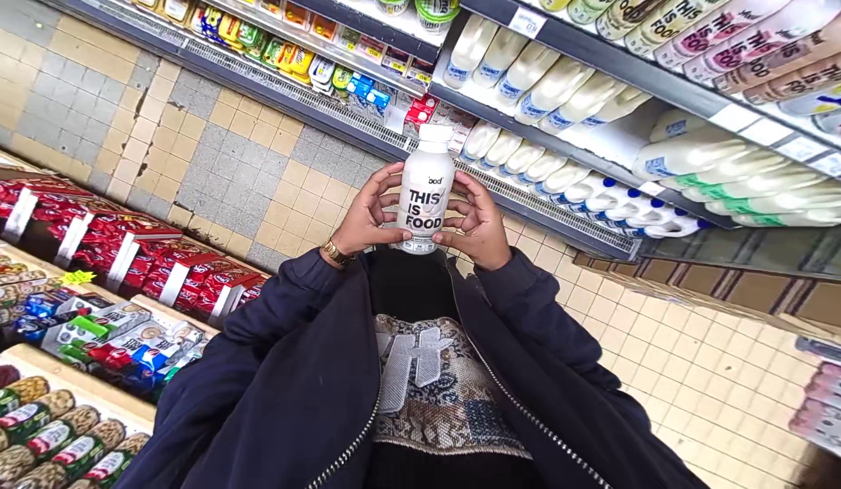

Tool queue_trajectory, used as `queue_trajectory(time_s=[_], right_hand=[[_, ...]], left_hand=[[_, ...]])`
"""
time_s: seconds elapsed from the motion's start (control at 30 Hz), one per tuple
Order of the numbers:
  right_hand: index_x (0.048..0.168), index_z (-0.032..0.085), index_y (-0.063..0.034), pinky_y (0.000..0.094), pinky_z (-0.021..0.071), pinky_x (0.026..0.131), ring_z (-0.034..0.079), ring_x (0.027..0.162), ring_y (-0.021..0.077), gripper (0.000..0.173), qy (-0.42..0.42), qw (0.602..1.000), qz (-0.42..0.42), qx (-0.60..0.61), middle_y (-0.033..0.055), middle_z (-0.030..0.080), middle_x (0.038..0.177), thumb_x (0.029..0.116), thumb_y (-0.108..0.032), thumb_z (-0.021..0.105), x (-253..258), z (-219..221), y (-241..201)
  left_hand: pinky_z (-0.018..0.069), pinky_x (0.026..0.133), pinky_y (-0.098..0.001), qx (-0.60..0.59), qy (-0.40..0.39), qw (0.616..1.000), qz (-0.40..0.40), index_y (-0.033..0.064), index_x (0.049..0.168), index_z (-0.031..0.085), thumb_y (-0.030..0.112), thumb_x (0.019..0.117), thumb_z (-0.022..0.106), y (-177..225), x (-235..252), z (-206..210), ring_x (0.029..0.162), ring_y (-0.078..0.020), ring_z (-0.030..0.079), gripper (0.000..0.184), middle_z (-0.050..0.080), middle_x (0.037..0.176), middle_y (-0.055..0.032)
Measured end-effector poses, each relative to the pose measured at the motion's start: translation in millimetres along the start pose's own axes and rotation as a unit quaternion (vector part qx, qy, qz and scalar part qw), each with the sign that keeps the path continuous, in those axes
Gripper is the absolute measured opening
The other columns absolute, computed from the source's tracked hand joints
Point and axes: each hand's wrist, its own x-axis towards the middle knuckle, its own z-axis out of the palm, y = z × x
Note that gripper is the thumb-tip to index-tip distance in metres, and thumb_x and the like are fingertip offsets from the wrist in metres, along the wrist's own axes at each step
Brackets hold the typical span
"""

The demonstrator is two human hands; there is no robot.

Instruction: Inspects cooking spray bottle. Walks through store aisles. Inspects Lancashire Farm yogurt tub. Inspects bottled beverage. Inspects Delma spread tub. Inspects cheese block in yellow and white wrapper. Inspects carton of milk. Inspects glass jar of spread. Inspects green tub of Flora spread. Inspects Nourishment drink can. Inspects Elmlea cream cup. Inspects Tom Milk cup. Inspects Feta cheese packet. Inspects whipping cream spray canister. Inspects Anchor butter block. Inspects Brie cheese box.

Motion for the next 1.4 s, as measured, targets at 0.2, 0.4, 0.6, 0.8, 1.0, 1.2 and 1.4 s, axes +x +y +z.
queue_trajectory(time_s=[0.2, 0.4, 0.6, 0.8, 1.0, 1.2, 1.4], right_hand=[[0.152, 0.042, -0.0145, 0.0494, 0.0632, 0.087, 0.065, 0.117, 0.0298, 0.093, 0.003, 1.0, -0.003, 0.002, 0.0098, 0.048, 0.15, 0.0727, -0.012, 0.092, -6, -2, 1], [0.153, 0.04, -0.0149, 0.0506, 0.0628, 0.088, 0.066, 0.117, 0.0325, 0.094, 0.001, 1.0, 0.002, 0.004, 0.0119, 0.047, 0.151, 0.0738, -0.01, 0.091, -9, 0, 1], [0.152, 0.041, -0.0151, 0.0503, 0.0633, 0.087, 0.067, 0.115, 0.0327, 0.093, 0.001, 1.0, 0.002, 0.003, 0.0118, 0.048, 0.151, 0.0738, -0.01, 0.091, -9, 3, 1], [0.151, 0.041, -0.016, 0.0509, 0.0634, 0.087, 0.067, 0.115, 0.0329, 0.093, -0.004, 1.0, 0.001, 0.003, 0.0113, 0.048, 0.151, 0.073, -0.01, 0.091, -6, 8, 1], [0.152, 0.041, -0.0172, 0.0507, 0.0634, 0.087, 0.066, 0.116, 0.0327, 0.095, -0.001, 1.0, 0.003, -0.001, 0.011, 0.048, 0.15, 0.0721, -0.011, 0.092, -3, 12, 0], [0.152, 0.041, -0.0166, 0.0508, 0.0636, 0.086, 0.066, 0.116, 0.0325, 0.097, 0.012, 1.0, 0.009, -0.007, 0.0115, 0.049, 0.149, 0.0707, -0.011, 0.093, -1, 13, 0], [0.149, 0.044, -0.02, 0.0505, 0.0644, 0.084, 0.067, 0.114, 0.0317, 0.094, 0.028, 1.0, 0.007, -0.009, 0.0094, 0.051, 0.145, 0.0702, -0.01, 0.093, 1, 11, 0]], left_hand=[[0.0602, 0.091, -0.0575, 0.006, -0.022, 1.0, 0.005, 0.0194, 0.154, 0.035, -0.008, 0.0696, 0.086, -4, 0, 0, 0.118, -0.0367, 0.064, 0.102, 0.05, 0.146, -0.014], [0.0585, 0.093, -0.0604, -0.001, -0.026, 1.0, 0.001, 0.0173, 0.155, 0.032, -0.009, 0.0694, 0.084, -2, -2, 1, 0.12, -0.0394, 0.063, 0.103, 0.049, 0.146, -0.0184], [0.0587, 0.093, -0.0596, 0.001, -0.03, 1.0, 0.002, 0.0169, 0.155, 0.032, -0.009, 0.0696, 0.084, -1, -4, -2, 0.121, -0.0384, 0.063, 0.103, 0.049, 0.147, -0.0169], [0.0597, 0.091, -0.0592, 0.008, -0.029, 0.999, 0.014, 0.0172, 0.153, 0.034, -0.009, 0.0685, 0.084, -1, -5, -6, 0.119, -0.0382, 0.063, 0.102, 0.05, 0.145, -0.0154], [0.0597, 0.091, -0.0589, 0.007, -0.033, 0.999, 0.013, 0.0174, 0.153, 0.034, -0.008, 0.0687, 0.085, 2, -6, -10, 0.119, -0.0381, 0.063, 0.101, 0.05, 0.144, -0.0163], [0.0587, 0.094, -0.0589, 0.002, -0.043, 0.999, 0.005, 0.0169, 0.155, 0.032, -0.009, 0.0693, 0.084, 1, -3, -14, 0.122, -0.0388, 0.062, 0.104, 0.049, 0.146, -0.0176], [0.0594, 0.092, -0.0586, -0.007, -0.05, 0.999, -0.001, 0.0173, 0.154, 0.035, -0.01, 0.0674, 0.084, -2, 7, -18, 0.121, -0.0373, 0.063, 0.104, 0.049, 0.146, -0.0151]])
